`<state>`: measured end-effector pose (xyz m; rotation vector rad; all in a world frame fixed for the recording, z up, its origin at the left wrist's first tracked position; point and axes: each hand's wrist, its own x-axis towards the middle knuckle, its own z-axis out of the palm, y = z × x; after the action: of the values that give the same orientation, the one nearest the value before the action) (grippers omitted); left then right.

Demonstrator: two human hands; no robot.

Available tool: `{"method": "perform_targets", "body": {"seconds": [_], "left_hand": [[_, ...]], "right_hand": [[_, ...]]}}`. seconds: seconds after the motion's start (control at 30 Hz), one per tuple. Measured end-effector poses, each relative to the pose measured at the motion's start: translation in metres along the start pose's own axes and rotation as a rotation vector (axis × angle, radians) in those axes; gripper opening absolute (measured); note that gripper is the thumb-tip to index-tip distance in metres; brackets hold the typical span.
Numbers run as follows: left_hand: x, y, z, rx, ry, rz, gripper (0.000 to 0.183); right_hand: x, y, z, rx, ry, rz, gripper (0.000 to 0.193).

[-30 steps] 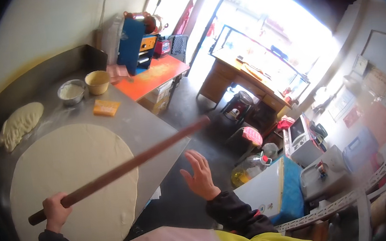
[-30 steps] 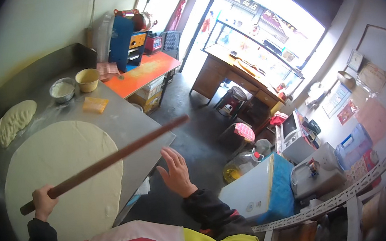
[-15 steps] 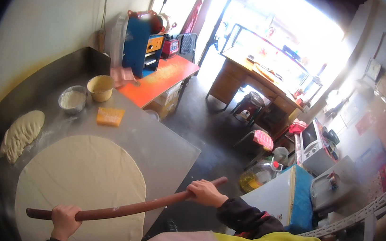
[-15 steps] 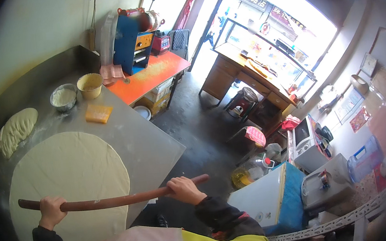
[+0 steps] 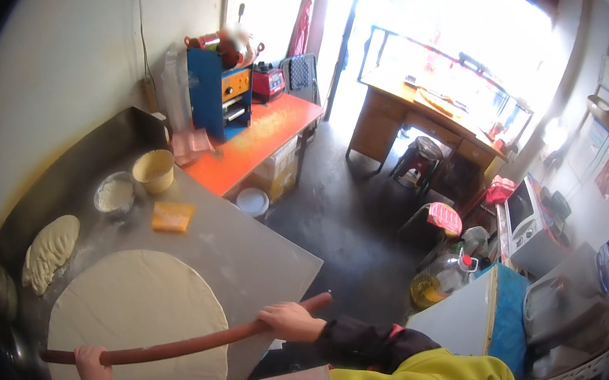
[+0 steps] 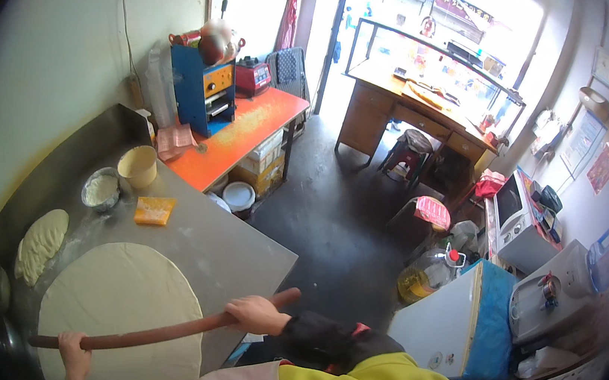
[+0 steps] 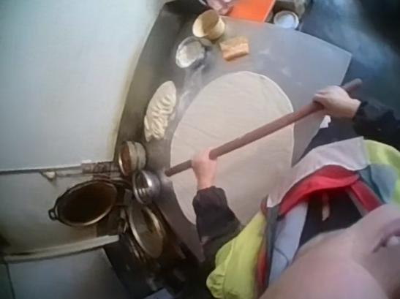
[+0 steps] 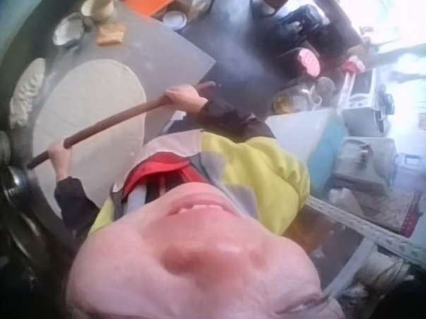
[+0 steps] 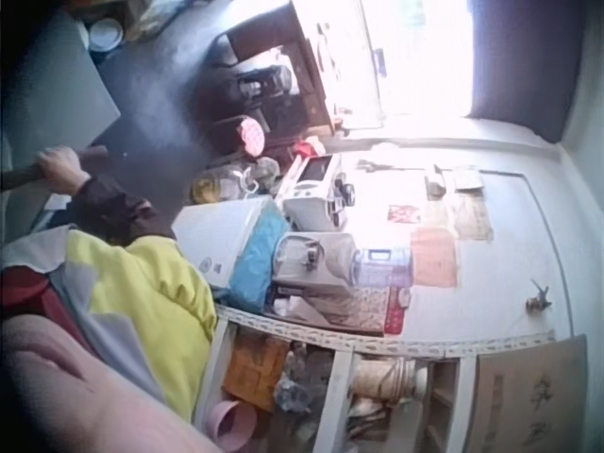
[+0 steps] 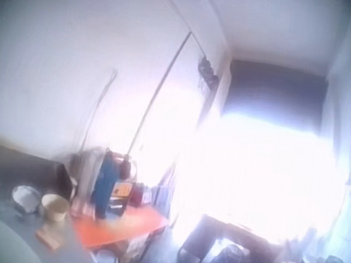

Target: The person rolls out a large sheet of dough on a metal countertop using a long rolling pin, then transfers it to a round tray. They briefly serve a customer by cutting and bagging a cooked flatbread, then return to rolling and shaping another dough sheet.

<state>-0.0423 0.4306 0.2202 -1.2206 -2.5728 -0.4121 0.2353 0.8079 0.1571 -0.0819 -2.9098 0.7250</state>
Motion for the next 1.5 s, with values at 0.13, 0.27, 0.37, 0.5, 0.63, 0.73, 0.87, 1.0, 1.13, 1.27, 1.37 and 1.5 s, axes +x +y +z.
{"method": "perform_targets", "body": {"seconds": [0.13,0.27,0.37,0.5,0.63,0.73,0.87,1.0,1.13,1.27,1.37,1.5], "left_hand": [[0.0,-0.017,0.027,0.027,0.032,-0.149,0.028],[-0.015,-0.062,0.038,0.01,-0.071,-0.283,0.039],[-0.015,-0.09,0.056,0.004,-0.078,-0.305,0.045],[0.001,-0.1,0.066,-0.003,-0.085,-0.284,0.047],[0.01,-0.117,0.073,0.001,-0.069,-0.239,0.049],[0.013,-0.129,0.082,-0.013,-0.047,-0.188,0.05],[0.015,-0.133,0.091,-0.033,-0.058,-0.185,0.05],[0.017,-0.129,0.096,-0.054,-0.086,-0.224,0.049],[0.021,-0.12,0.096,-0.044,-0.119,-0.244,0.049],[0.031,-0.112,0.094,-0.084,-0.15,-0.225,0.047],[0.041,-0.104,0.093,-0.105,-0.155,-0.2,0.047],[0.048,-0.1,0.096,-0.125,-0.135,-0.134,0.048]], "right_hand": [[0.032,-0.007,0.022,0.074,-0.038,-0.003,0.03],[0.068,-0.02,0.042,0.102,-0.083,-0.053,0.032],[0.085,-0.027,0.049,0.142,-0.127,-0.024,0.031],[0.106,-0.031,0.05,0.13,-0.161,0.008,0.031],[0.118,-0.034,0.054,0.127,-0.176,0.051,0.031],[0.123,-0.036,0.054,0.122,-0.193,0.075,0.033],[0.123,-0.035,0.061,0.105,-0.198,0.089,0.033],[0.117,-0.035,0.056,0.11,-0.227,0.136,0.034],[0.109,-0.033,0.054,0.122,-0.229,0.158,0.034],[0.101,-0.032,0.047,0.121,-0.234,0.194,0.033],[0.094,-0.025,0.05,0.09,-0.2,0.184,0.034],[0.089,-0.023,0.047,0.092,-0.197,0.209,0.034]]}}
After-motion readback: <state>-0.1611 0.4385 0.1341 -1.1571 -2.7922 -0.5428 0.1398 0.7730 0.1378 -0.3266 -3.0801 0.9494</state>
